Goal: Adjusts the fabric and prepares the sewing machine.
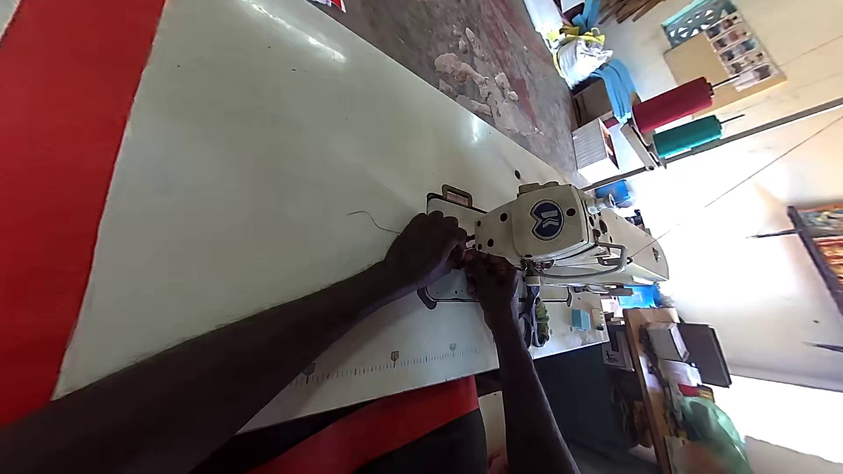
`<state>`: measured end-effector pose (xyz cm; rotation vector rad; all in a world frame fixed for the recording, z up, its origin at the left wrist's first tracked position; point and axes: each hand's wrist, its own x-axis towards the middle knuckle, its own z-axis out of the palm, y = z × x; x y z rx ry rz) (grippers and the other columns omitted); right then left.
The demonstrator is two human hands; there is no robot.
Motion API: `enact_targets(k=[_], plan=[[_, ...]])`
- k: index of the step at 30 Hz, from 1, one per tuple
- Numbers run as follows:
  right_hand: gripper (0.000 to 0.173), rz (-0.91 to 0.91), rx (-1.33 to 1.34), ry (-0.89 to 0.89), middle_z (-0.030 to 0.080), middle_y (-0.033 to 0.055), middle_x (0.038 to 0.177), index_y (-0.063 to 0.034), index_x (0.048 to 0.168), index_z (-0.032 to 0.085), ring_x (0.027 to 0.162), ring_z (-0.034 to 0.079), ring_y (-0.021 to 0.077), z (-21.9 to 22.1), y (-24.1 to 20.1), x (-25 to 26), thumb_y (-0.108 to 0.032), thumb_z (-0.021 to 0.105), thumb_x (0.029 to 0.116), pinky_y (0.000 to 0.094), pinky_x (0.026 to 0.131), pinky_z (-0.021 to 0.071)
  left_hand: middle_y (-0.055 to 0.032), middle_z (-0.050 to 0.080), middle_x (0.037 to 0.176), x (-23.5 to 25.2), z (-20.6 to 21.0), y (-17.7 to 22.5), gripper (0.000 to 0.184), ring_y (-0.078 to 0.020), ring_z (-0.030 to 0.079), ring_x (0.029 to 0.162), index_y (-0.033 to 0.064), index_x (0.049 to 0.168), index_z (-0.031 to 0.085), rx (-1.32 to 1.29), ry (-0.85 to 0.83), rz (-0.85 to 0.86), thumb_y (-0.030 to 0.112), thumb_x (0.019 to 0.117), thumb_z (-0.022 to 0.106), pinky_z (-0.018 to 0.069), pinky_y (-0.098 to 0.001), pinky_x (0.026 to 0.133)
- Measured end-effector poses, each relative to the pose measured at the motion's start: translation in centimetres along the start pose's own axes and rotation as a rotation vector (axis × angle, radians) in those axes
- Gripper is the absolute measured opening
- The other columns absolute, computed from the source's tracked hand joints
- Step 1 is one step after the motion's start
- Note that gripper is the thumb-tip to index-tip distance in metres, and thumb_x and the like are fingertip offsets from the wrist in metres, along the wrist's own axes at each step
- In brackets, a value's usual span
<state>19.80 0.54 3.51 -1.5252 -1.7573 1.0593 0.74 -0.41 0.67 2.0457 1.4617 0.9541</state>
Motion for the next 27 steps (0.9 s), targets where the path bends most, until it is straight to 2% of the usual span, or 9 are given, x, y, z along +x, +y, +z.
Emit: enact_targets(k=[4,8,11,14,16,18,21,25,27], plan=[[0.012,-0.027,0.021,0.005,0.069,0.0047,0.075,-0.0035,0.101,0.073,0.05,0.056,0.0084,0.1,0.3,0.2,-0.014,0.067,0.0983,0.023,0.045,0.0487,-0.0035,0.067,0.098,0.0,-0.1,0.0,0.016,-0.0256,0.062,0.1,0.0162,0.097,0.075,0.004,-0.008,-0.004,0.025,0.0998,0.063,0.0501,-0.0451,0.084],[0.014,0.008,-0.056,0.036,0.064,0.0038,0.071,-0.0055,0.105,0.072,0.049,0.053,0.0099,-0.6,-0.2,-0.8,-0.017,0.065,0.1005,0.0249,0.044,0.0474,-0.0046,0.067,0.099,0.0,-0.3,0.1,0.015,-0.0264,0.063,0.1,0.0154,0.098,0.075,-0.016,-0.007,-0.016,0.024,0.1001,0.063,0.0504,-0.0455,0.084],[0.013,-0.006,-0.079,0.082,0.063,0.0045,0.066,-0.0034,0.104,0.071,0.048,0.056,0.0128,-2.5,0.2,-2.6,-0.013,0.064,0.0995,0.0285,0.046,0.0504,-0.004,0.067,0.098,-0.1,-0.3,0.0,0.017,-0.0248,0.063,0.099,0.0148,0.097,0.075,-0.047,0.007,-0.029,0.023,0.1012,0.061,0.0504,-0.0442,0.085],[0.015,-0.062,-0.151,0.212,0.064,0.0045,0.067,-0.0006,0.101,0.07,0.053,0.06,0.0139,-5.5,1.8,-4.4,-0.013,0.062,0.099,0.0314,0.05,0.0544,-0.0042,0.066,0.097,0.0,-0.2,-0.1,0.016,-0.0246,0.062,0.098,0.0138,0.095,0.074,-0.055,0.016,-0.034,0.022,0.1007,0.061,0.0503,-0.0443,0.085],[0.013,-0.122,-0.279,0.339,0.069,0.0052,0.077,-0.0007,0.101,0.072,0.062,0.065,0.0133,-7.7,3.3,-5.4,-0.012,0.066,0.0963,0.0318,0.057,0.0571,-0.0045,0.066,0.097,0.0,-0.2,-0.1,0.016,-0.0247,0.063,0.098,0.0133,0.095,0.073,-0.06,0.03,-0.036,0.022,0.1002,0.061,0.051,-0.0447,0.084],[0.019,-0.131,-0.408,0.421,0.071,0.0088,0.096,-0.0007,0.107,0.072,0.082,0.07,0.0153,-9.6,5.0,-6.2,-0.012,0.072,0.0915,0.0329,0.072,0.061,-0.0044,0.066,0.097,-0.1,-0.2,-0.1,0.014,-0.0245,0.063,0.098,0.0134,0.095,0.073,-0.06,0.036,-0.04,0.021,0.0993,0.062,0.0514,-0.0443,0.084],[0.038,-0.045,-0.513,0.355,0.066,0.016,0.119,0.0002,0.122,0.069,0.104,0.068,0.0234,-11.4,6.8,-6.9,-0.017,0.075,0.089,0.041,0.088,0.0596,-0.0048,0.065,0.097,0.0,-0.2,-0.2,0.013,-0.0245,0.063,0.097,0.0129,0.094,0.073,-0.071,0.04,-0.046,0.02,0.0982,0.063,0.0515,-0.0443,0.085],[0.044,0.006,-0.553,0.268,0.063,0.0164,0.125,-0.0014,0.128,0.067,0.104,0.067,0.0235,-12.1,6.8,-6.7,-0.018,0.076,0.0887,0.0414,0.087,0.0599,-0.0042,0.065,0.094,-0.1,-0.2,-0.2,0.012,-0.024,0.063,0.095,0.0127,0.092,0.073,-0.064,0.041,-0.037,0.02,0.0965,0.064,0.0517,-0.0433,0.082],[0.043,0.029,-0.592,0.236,0.063,0.017,0.124,-0.0014,0.127,0.067,0.105,0.067,0.025,-12.5,6.5,-6.4,-0.017,0.077,0.0887,0.0433,0.088,0.0593,-0.0039,0.065,0.094,-0.2,-0.2,-0.1,0.013,-0.0237,0.063,0.095,0.013,0.091,0.072,-0.063,0.028,-0.035,0.021,0.0967,0.064,0.0511,-0.0434,0.083]])
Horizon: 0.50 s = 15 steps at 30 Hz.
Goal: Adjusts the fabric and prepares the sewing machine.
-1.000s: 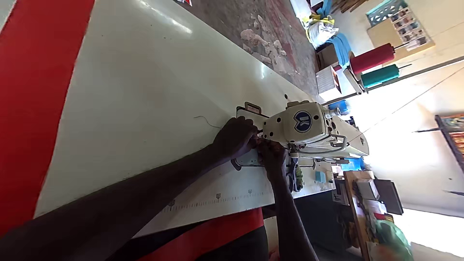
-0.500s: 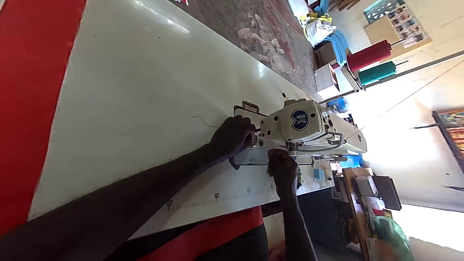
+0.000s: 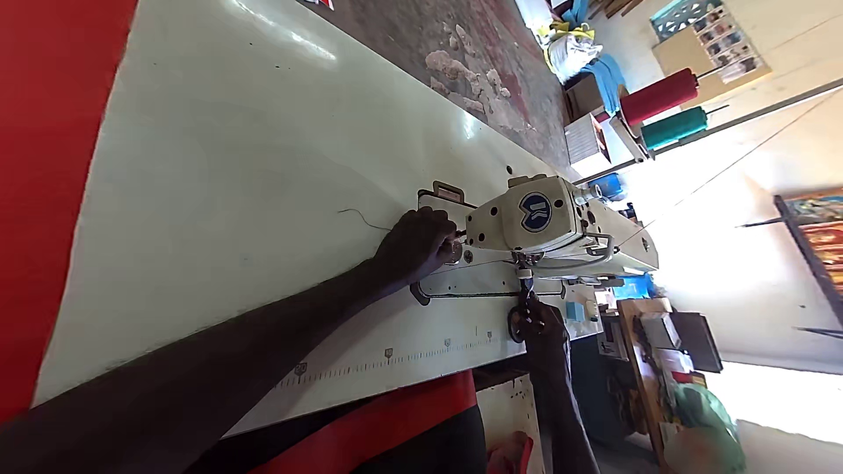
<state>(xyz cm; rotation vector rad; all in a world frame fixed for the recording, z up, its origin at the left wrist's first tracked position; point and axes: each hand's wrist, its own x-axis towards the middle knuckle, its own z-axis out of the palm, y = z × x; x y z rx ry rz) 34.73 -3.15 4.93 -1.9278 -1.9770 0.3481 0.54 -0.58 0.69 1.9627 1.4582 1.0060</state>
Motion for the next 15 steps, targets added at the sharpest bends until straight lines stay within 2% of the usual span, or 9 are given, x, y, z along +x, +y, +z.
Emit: enact_targets(k=[4,6,9,11,13,14,15], plan=[[0.047,0.02,-0.081,-0.058,0.063,0.0188,0.127,-0.0021,0.133,0.062,0.113,0.065,0.03,0.0,0.7,0.6,-0.017,0.075,0.0904,0.0497,0.096,0.0554,-0.003,0.065,0.095,-0.1,-0.3,0.1,0.014,-0.0227,0.062,0.096,0.0145,0.091,0.073,0.002,-0.034,0.008,0.022,0.0977,0.064,0.0501,-0.0428,0.083],[0.05,0.069,-0.097,-0.086,0.066,0.0178,0.124,-0.0022,0.135,0.06,0.11,0.067,0.0285,-0.3,0.7,0.8,-0.019,0.076,0.0907,0.0497,0.096,0.0551,-0.0023,0.065,0.096,-0.1,-0.3,0.0,0.014,-0.0222,0.062,0.097,0.0155,0.092,0.074,0.008,-0.038,0.015,0.023,0.0981,0.064,0.0499,-0.0423,0.083],[0.043,0.126,-0.084,-0.144,0.07,0.0147,0.104,0.0002,0.124,0.066,0.09,0.069,0.0242,-1.1,0.8,1.1,-0.019,0.077,0.0875,0.0463,0.082,0.0584,-0.0025,0.066,0.097,-0.2,-0.3,0.0,0.015,-0.0227,0.062,0.097,0.0159,0.094,0.075,0.01,-0.047,0.021,0.024,0.0996,0.063,0.0498,-0.043,0.085],[0.033,0.2,0.025,-0.166,0.071,0.0112,0.092,0.0005,0.115,0.069,0.079,0.069,0.0213,-1.9,0.0,0.4,-0.015,0.074,0.0863,0.0434,0.073,0.0591,-0.0024,0.066,0.098,-0.2,-0.4,0.3,0.017,-0.023,0.061,0.099,0.0166,0.096,0.076,0.01,-0.067,0.013,0.025,0.1008,0.063,0.0493,-0.0433,0.087],[0.023,0.328,0.381,-0.264,0.069,0.013,0.083,0.0063,0.111,0.064,0.066,0.068,0.0213,-3.1,-1.0,-1.0,-0.007,0.065,0.0931,0.0376,0.059,0.0603,-0.0019,0.067,0.099,-0.3,-0.5,0.1,0.017,-0.0231,0.062,0.099,0.0175,0.097,0.078,0.017,-0.064,0.021,0.025,0.1004,0.063,0.05,-0.0431,0.086],[0.022,0.408,0.562,-0.346,0.068,0.0128,0.081,0.0056,0.111,0.061,0.062,0.067,0.0203,-3.9,-1.4,-2.2,-0.01,0.062,0.0954,0.0352,0.055,0.0588,-0.0017,0.067,0.099,-0.3,-0.4,0.1,0.017,-0.0229,0.062,0.099,0.0178,0.098,0.078,0.018,-0.064,0.028,0.025,0.1002,0.063,0.05,-0.0427,0.086],[0.026,0.468,0.712,-0.415,0.065,0.0103,0.077,0.0022,0.108,0.059,0.058,0.063,0.0177,-4.4,-1.4,-3.5,-0.019,0.065,0.0945,0.0325,0.051,0.0566,-0.0014,0.067,0.099,-0.3,-0.2,0.1,0.017,-0.0226,0.062,0.099,0.0182,0.098,0.078,0.02,-0.067,0.036,0.026,0.1,0.064,0.0502,-0.0426,0.086]])
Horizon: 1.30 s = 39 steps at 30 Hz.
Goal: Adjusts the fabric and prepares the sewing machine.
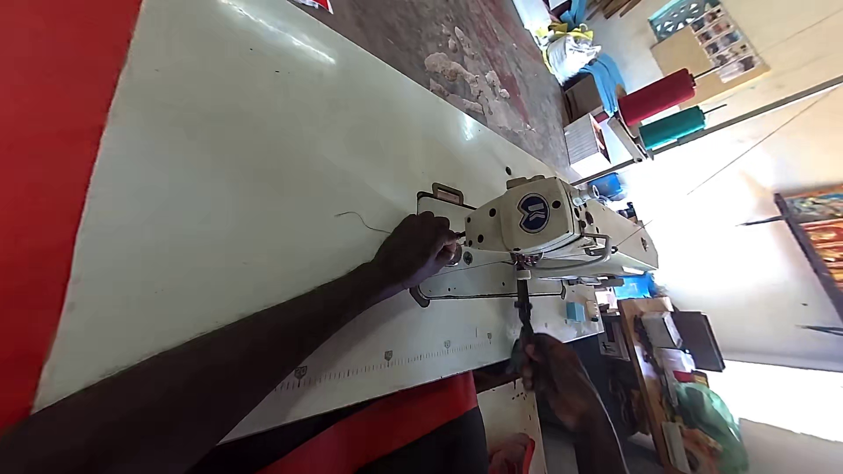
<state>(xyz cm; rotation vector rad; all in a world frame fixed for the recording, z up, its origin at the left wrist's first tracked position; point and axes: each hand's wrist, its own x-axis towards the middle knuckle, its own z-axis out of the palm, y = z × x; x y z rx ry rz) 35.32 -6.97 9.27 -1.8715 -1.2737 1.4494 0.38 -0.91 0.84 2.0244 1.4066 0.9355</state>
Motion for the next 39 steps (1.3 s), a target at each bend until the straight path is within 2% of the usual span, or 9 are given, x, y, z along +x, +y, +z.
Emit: enact_targets(k=[2,3,6,9,21,26,33,36,39], plan=[[0.038,0.045,0.196,-0.096,0.06,0.0026,0.068,-0.007,0.102,0.064,0.049,0.057,0.0106,0.3,1.5,-2.5,-0.036,0.082,0.0837,0.0268,0.044,0.053,-0.0009,0.067,0.099,0.1,0.1,0.1,0.016,-0.0221,0.062,0.098,0.0189,0.097,0.078,-0.004,0.003,0.007,0.026,0.0997,0.064,0.0498,-0.0422,0.085],[0.041,0.027,0.235,-0.148,0.061,0.001,0.068,-0.0093,0.105,0.065,0.049,0.058,0.0091,0.8,2.5,-3.7,-0.039,0.083,0.0833,0.0259,0.044,0.0533,-0.0012,0.067,0.098,0.0,0.1,0.1,0.016,-0.0222,0.062,0.098,0.0186,0.097,0.078,-0.007,0.007,0.01,0.026,0.0996,0.064,0.05,-0.0424,0.085],[0.041,-0.081,0.337,-0.269,0.066,-0.0001,0.074,-0.0136,0.113,0.069,0.055,0.062,0.0076,3.9,5.2,-7.2,-0.047,0.076,0.0895,0.0255,0.049,0.0552,-0.001,0.067,0.096,-0.2,-0.1,0.1,0.016,-0.0221,0.062,0.097,0.0179,0.095,0.078,-0.024,0.017,0.027,0.025,0.0997,0.064,0.0497,-0.0424,0.084],[0.052,-0.118,0.405,-0.342,0.067,0.0018,0.078,-0.011,0.111,0.066,0.06,0.064,0.0099,6.5,6.7,-9.1,-0.058,0.071,0.0889,0.0261,0.053,0.0559,-0.001,0.068,0.097,-0.4,-0.1,0.1,0.015,-0.0223,0.062,0.097,0.0174,0.095,0.078,-0.05,0.022,0.051,0.024,0.099,0.066,0.05,-0.043,0.085],[0.054,-0.154,0.388,-0.387,0.064,0.0042,0.081,-0.0058,0.116,0.059,0.062,0.062,0.0116,9.8,6.2,-8.1,-0.053,0.072,0.0913,0.0271,0.055,0.0552,-0.0004,0.065,0.091,-0.4,0.0,-0.2,0.015,-0.0203,0.062,0.093,0.0185,0.09,0.077,-0.054,-0.001,0.113,0.025,0.0983,0.066,0.05,-0.0413,0.082],[0.055,-0.151,0.338,-0.321,0.064,0.0036,0.079,-0.0045,0.114,0.06,0.059,0.061,0.0099,10.3,5.8,-8.0,-0.048,0.079,0.0867,0.0261,0.051,0.054,-0.0005,0.065,0.091,-0.4,-0.1,-0.1,0.014,-0.0203,0.061,0.092,0.0185,0.092,0.077,-0.043,-0.009,0.107,0.024,0.0979,0.066,0.049,-0.0412,0.082],[0.048,-0.14,0.215,-0.109,0.067,0.0049,0.072,-0.0025,0.107,0.059,0.051,0.061,0.0107,10.4,5.1,-8.0,-0.03,0.088,0.0796,0.0272,0.045,0.0541,-0.0015,0.065,0.09,-0.4,0.0,-0.3,0.014,-0.0212,0.062,0.092,0.0182,0.091,0.077,-0.038,-0.006,0.114,0.023,0.098,0.066,0.0498,-0.0415,0.081],[0.039,-0.134,-0.096,0.082,0.066,0.0056,0.072,0.0024,0.108,0.058,0.05,0.06,0.0128,9.1,2.8,-6.5,-0.02,0.08,0.0839,0.0298,0.044,0.0528,-0.0013,0.066,0.093,-0.3,-0.2,-0.2,0.015,-0.0213,0.062,0.094,0.0172,0.093,0.077,-0.043,-0.022,0.093,0.024,0.099,0.065,0.0501,-0.0419,0.083],[0.048,-0.176,-0.441,0.268,0.066,0.0057,0.069,0.0007,0.104,0.064,0.051,0.061,0.0171,6.6,1.5,-2.5,-0.033,0.087,0.0781,0.037,0.047,0.0544,-0.0006,0.065,0.094,-0.3,-0.3,-0.1,0.016,-0.0204,0.061,0.094,0.0173,0.092,0.077,-0.044,-0.032,0.074,0.024,0.0997,0.065,0.0497,-0.0406,0.083]])
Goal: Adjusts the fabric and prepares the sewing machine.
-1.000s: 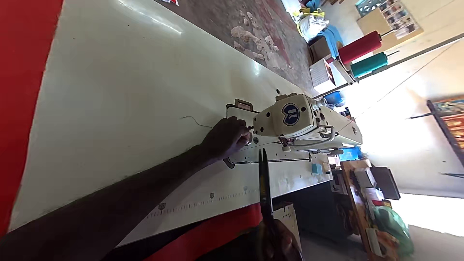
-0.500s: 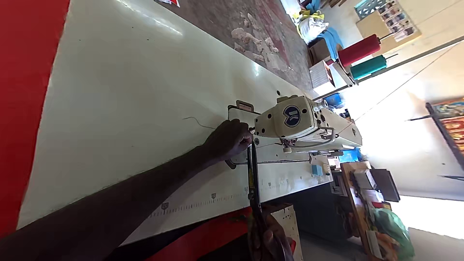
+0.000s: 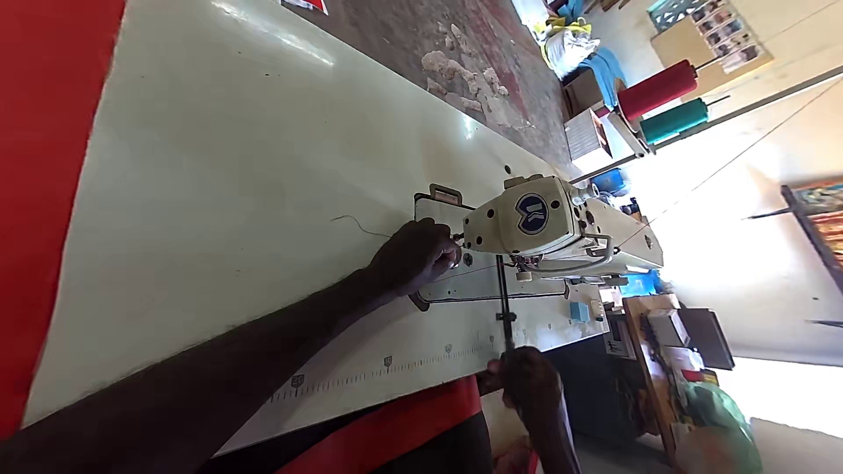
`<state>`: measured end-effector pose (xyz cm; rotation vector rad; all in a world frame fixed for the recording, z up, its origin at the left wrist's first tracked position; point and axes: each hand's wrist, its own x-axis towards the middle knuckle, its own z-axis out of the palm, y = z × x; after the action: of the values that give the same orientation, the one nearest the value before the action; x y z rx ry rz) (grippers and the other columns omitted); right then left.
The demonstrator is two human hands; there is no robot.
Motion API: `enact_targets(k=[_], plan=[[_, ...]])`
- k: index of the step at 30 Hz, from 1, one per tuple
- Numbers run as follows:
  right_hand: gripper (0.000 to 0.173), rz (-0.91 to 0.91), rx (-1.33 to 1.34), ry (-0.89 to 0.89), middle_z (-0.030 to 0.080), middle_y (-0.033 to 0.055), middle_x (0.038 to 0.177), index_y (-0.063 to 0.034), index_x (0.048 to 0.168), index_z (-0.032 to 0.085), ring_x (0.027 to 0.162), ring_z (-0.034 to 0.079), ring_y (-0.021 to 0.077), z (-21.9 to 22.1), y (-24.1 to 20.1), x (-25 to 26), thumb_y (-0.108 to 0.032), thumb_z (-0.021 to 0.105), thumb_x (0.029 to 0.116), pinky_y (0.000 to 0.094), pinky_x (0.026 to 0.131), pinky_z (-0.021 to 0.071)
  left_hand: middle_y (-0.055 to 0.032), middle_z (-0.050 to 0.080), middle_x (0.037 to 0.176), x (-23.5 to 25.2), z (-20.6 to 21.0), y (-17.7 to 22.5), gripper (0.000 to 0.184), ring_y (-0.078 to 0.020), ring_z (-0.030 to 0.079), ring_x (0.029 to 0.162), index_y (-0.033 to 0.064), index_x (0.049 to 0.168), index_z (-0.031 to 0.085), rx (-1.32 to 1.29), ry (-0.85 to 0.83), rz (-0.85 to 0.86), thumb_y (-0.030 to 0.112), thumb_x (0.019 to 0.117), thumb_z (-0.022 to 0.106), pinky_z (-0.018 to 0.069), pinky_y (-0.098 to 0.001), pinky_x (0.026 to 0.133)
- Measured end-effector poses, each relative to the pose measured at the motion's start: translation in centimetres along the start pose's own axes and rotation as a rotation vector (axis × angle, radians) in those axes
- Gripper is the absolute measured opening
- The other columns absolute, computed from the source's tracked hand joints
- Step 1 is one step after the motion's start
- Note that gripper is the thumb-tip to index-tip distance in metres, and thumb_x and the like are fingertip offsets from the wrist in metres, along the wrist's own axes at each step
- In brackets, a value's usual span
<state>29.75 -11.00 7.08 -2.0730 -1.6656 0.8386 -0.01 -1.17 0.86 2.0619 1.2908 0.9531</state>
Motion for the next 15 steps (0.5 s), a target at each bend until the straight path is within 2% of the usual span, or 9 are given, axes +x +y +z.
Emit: enact_targets(k=[3,5,8,9,10,12,13,14,15], plan=[[0.054,-0.11,-0.252,0.105,0.063,0.0048,0.072,-0.0012,0.103,0.067,0.061,0.06,0.0193,-0.9,0.5,4.5,-0.043,0.087,0.0746,0.0447,0.059,0.0534,-0.0006,0.066,0.095,0.0,0.1,0.0,0.016,-0.0206,0.061,0.095,0.0176,0.094,0.077,0.0,-0.004,-0.008,0.025,0.1005,0.064,0.0502,-0.0409,0.084],[0.054,-0.142,-0.343,0.106,0.066,0.0073,0.077,-0.0015,0.105,0.067,0.069,0.063,0.0228,-1.0,0.5,6.8,-0.044,0.085,0.0773,0.0505,0.066,0.0542,0.0005,0.067,0.097,0.1,0.1,-0.1,0.016,-0.0197,0.061,0.097,0.0184,0.095,0.077,0.0,0.0,-0.014,0.026,0.1006,0.064,0.0499,-0.0399,0.085],[0.047,-0.186,-0.387,0.099,0.071,0.0091,0.091,-0.0044,0.114,0.067,0.082,0.069,0.0242,-1.1,0.4,8.5,-0.038,0.081,0.0837,0.0521,0.076,0.0569,0.0003,0.067,0.099,0.1,0.1,-0.1,0.016,-0.0198,0.061,0.099,0.0187,0.096,0.077,-0.003,-0.016,-0.025,0.026,0.101,0.064,0.0499,-0.0402,0.087],[0.044,-0.23,-0.375,0.108,0.071,0.0108,0.099,-0.003,0.116,0.069,0.088,0.068,0.0247,-1.2,-0.1,8.1,-0.033,0.081,0.0853,0.0509,0.081,0.0571,0.0,0.067,0.098,0.0,0.2,-0.2,0.016,-0.0199,0.062,0.098,0.0183,0.096,0.078,-0.01,-0.004,-0.019,0.026,0.1008,0.064,0.0502,-0.0402,0.087],[0.037,-0.305,-0.352,0.129,0.07,0.0105,0.102,-0.0025,0.111,0.071,0.089,0.069,0.023,-1.2,-0.7,7.4,-0.027,0.08,0.0859,0.0467,0.08,0.0587,0.0,0.067,0.098,0.0,0.3,-0.3,0.016,-0.0199,0.062,0.098,0.0181,0.096,0.077,-0.013,0.008,-0.01,0.026,0.1009,0.064,0.0504,-0.04,0.087],[0.016,-0.465,-0.197,0.109,0.07,0.0042,0.092,-0.0064,0.093,0.072,0.076,0.069,0.0141,-1.4,-3.9,4.3,-0.02,0.077,0.0868,0.0326,0.065,0.0607,0.0001,0.068,0.099,-0.1,0.4,-0.4,0.017,-0.0199,0.062,0.098,0.0179,0.097,0.078,-0.021,0.031,0.005,0.027,0.1009,0.064,0.051,-0.0396,0.086],[0.01,-0.542,-0.021,-0.002,0.07,0.0023,0.087,-0.0072,0.09,0.072,0.071,0.067,0.0109,-1.5,-6.0,2.3,-0.017,0.075,0.0893,0.0276,0.059,0.0582,-0.0003,0.068,0.098,-0.1,0.3,-0.4,0.017,-0.0204,0.063,0.097,0.0174,0.096,0.078,-0.022,0.041,0.012,0.026,0.1007,0.064,0.0518,-0.0405,0.086],[0.011,-0.614,0.183,-0.183,0.069,0.0012,0.087,-0.0083,0.092,0.072,0.07,0.065,0.008,-1.7,-8.2,0.3,-0.018,0.07,0.0957,0.0244,0.059,0.0565,-0.0004,0.068,0.098,-0.1,0.2,-0.3,0.016,-0.0206,0.063,0.097,0.0171,0.096,0.078,-0.022,0.048,0.012,0.026,0.1005,0.065,0.0516,-0.0407,0.085],[0.02,-0.67,0.348,-0.389,0.068,-0.0023,0.091,-0.0118,0.098,0.073,0.074,0.064,0.0047,-2.2,-10.3,-1.8,-0.027,0.061,0.1036,0.0223,0.064,0.0561,-0.0003,0.068,0.097,-0.2,0.3,-0.3,0.016,-0.0205,0.063,0.096,0.017,0.095,0.078,-0.019,0.064,0.023,0.025,0.0999,0.065,0.0516,-0.0402,0.084]])
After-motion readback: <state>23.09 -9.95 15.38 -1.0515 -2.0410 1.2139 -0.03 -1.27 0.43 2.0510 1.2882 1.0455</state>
